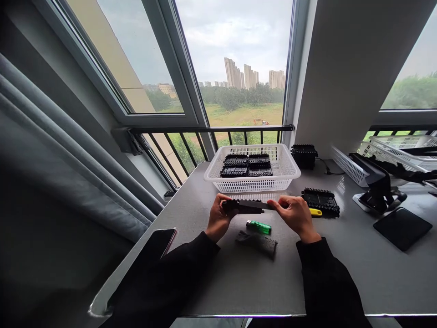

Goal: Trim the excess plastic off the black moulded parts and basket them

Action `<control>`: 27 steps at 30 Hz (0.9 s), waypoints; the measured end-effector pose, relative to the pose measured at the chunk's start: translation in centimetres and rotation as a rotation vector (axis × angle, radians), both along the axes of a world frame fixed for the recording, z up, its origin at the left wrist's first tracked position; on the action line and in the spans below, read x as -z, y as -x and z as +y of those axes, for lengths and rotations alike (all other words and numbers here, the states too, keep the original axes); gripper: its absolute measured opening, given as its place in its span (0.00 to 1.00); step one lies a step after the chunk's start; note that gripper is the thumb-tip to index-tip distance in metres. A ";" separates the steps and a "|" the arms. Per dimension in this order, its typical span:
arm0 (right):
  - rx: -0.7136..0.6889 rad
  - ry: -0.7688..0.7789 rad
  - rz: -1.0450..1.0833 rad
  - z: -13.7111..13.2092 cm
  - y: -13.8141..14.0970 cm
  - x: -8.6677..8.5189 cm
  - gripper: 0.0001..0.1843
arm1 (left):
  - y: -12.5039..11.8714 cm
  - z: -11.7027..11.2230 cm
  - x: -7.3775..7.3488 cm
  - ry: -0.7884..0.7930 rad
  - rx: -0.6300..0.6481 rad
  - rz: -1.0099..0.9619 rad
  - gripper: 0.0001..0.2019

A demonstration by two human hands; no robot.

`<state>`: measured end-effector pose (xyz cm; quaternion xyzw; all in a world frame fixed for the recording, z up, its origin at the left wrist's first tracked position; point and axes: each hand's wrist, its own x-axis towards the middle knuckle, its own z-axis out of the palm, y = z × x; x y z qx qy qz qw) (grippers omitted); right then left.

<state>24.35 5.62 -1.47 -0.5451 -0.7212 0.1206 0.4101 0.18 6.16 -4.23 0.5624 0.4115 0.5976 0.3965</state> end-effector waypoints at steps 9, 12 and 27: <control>-0.099 0.217 0.348 1.0 0.7 1.2 0.30 | -0.2 -0.5 -0.8 0.020 -0.041 -0.182 0.20; -0.091 0.219 0.304 1.1 1.3 1.9 0.25 | 0.0 -0.8 -1.0 -0.003 -0.062 -0.220 0.16; -0.039 0.181 0.046 1.0 2.3 4.0 0.17 | 0.5 0.4 0.3 -0.176 -0.137 -0.273 0.04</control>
